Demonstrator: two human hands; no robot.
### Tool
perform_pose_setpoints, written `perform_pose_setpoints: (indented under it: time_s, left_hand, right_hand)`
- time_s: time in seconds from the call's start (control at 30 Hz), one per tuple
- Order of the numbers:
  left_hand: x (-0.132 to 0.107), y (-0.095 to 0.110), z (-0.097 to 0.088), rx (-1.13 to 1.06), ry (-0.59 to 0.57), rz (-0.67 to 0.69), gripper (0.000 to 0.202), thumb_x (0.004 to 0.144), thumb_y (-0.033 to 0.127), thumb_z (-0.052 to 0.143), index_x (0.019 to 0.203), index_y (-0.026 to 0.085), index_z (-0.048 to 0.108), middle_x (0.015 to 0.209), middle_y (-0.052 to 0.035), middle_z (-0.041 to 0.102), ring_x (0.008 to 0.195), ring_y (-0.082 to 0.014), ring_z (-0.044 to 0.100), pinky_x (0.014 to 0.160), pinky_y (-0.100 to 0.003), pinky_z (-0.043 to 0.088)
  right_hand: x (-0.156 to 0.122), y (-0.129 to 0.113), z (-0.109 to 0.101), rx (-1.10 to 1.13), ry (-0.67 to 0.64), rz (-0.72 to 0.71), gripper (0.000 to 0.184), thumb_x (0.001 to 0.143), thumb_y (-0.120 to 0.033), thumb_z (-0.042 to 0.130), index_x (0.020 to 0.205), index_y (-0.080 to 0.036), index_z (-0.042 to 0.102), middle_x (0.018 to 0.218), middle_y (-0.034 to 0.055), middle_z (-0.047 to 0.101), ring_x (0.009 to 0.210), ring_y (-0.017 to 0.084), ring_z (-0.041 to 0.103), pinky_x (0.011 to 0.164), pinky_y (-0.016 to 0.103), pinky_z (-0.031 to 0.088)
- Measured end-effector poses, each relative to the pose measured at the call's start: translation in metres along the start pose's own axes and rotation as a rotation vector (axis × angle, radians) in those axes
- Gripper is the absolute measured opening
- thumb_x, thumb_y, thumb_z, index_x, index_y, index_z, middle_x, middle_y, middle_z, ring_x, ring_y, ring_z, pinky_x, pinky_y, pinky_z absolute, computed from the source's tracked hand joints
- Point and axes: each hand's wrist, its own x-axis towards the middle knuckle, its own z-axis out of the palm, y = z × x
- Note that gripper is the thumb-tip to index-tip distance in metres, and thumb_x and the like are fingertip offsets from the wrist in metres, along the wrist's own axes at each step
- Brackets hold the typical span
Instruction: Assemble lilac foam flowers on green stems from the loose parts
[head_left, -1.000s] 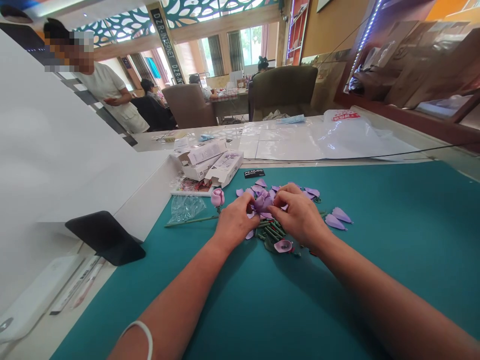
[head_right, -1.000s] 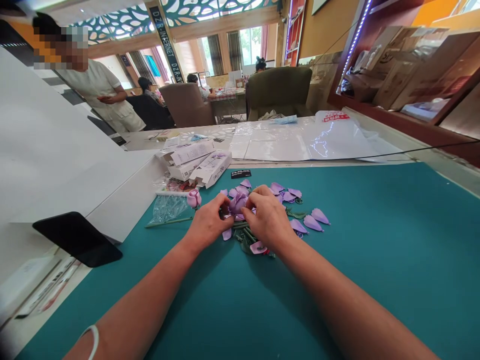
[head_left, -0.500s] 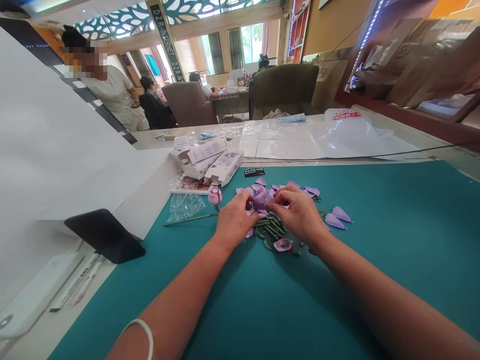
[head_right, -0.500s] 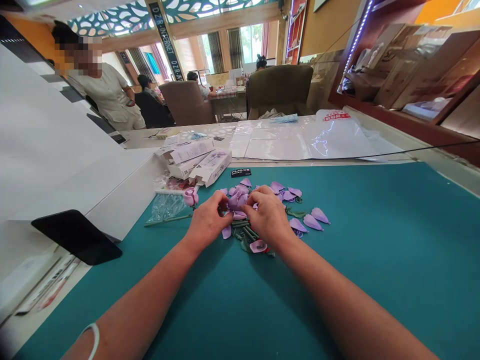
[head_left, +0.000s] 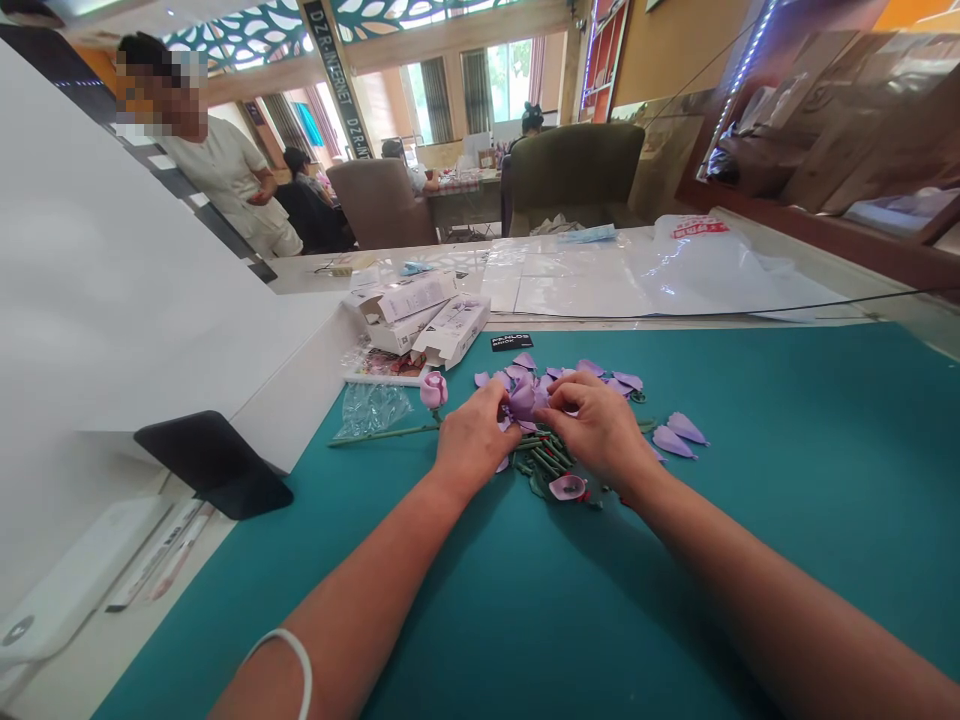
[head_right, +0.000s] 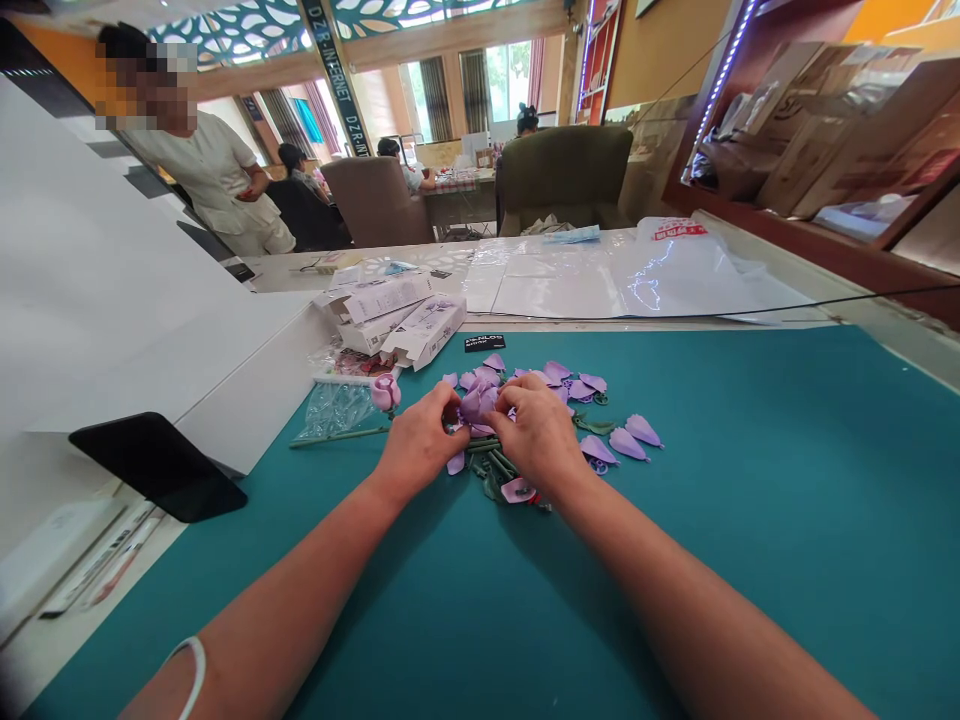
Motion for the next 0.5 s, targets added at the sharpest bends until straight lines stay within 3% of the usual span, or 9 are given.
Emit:
perform_pose_setpoints:
  time_s: [0.5]
  left_hand:
    - [0.0026,-0.0033,-0.0015,-0.06,0.004,0.004,0.015,0.073,0.023,0.059,0.082,0.024,0.047,0.084,0.0013,0.064,0.076,-0.0182,0.06,0.06,-0.027,0.037]
  right_hand:
    - [0.003,-0.0076,-0.0081,0.025,-0.076,0.062,0.014,0.073,-0.024,0.069,0.061,-0.02,0.063,0.083,0.0026,0.064,0.074,0.017,0.059,0.067,0.03,0.043]
